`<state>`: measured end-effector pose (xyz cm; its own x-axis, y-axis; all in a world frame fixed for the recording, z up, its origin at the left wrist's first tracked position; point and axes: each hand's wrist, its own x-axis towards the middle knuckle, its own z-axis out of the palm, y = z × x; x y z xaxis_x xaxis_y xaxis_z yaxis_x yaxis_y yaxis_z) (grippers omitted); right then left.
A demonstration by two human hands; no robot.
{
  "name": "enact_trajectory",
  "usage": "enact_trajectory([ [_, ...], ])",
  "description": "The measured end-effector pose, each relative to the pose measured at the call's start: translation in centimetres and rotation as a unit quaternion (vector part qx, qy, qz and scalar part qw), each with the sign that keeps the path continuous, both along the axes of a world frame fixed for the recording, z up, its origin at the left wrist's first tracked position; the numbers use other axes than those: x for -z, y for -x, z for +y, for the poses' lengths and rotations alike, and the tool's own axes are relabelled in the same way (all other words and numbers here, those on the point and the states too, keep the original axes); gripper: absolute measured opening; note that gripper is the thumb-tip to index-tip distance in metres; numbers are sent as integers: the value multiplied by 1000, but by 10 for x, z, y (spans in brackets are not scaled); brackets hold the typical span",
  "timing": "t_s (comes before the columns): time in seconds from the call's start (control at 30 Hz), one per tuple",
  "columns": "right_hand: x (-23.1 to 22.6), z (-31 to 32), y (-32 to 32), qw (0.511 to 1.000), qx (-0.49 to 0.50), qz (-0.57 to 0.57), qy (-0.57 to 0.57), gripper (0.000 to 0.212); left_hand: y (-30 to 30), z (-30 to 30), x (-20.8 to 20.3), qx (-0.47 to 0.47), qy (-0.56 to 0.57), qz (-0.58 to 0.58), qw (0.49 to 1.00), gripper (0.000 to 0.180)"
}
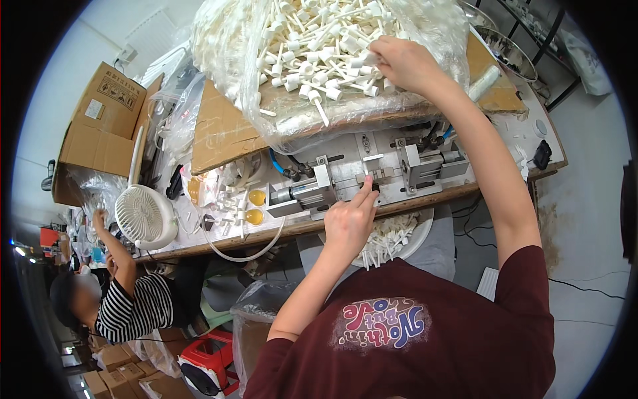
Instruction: Assembling small white plastic components using a pneumatic assembly machine in a workshop.
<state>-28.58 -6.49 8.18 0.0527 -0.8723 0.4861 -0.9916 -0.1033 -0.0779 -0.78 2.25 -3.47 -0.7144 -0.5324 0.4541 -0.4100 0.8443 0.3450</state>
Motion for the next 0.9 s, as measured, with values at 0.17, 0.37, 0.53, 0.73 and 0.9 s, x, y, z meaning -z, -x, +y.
enact_trajectory([
  [0.17, 1, 27, 0, 985, -55, -59, 155, 16, -1, -2, 0, 10, -20, 6, 1000, 32],
  [0.37, 24, 89, -41, 962, -131, 43, 234, 30, 0, -1, -44, 12, -336, 238, 911, 61],
  [0.53, 35, 115, -69, 950, -198, 72, 230, 34, 9, -11, -57, 84, -367, 341, 862, 53],
  [0.73, 48, 130, -68, 956, -172, -38, 233, 34, -9, 2, -57, 46, -292, 293, 909, 35],
  [0.9, 61, 146, -79, 934, -85, -231, 258, 27, -11, 7, -9, -7, -162, 158, 974, 36],
])
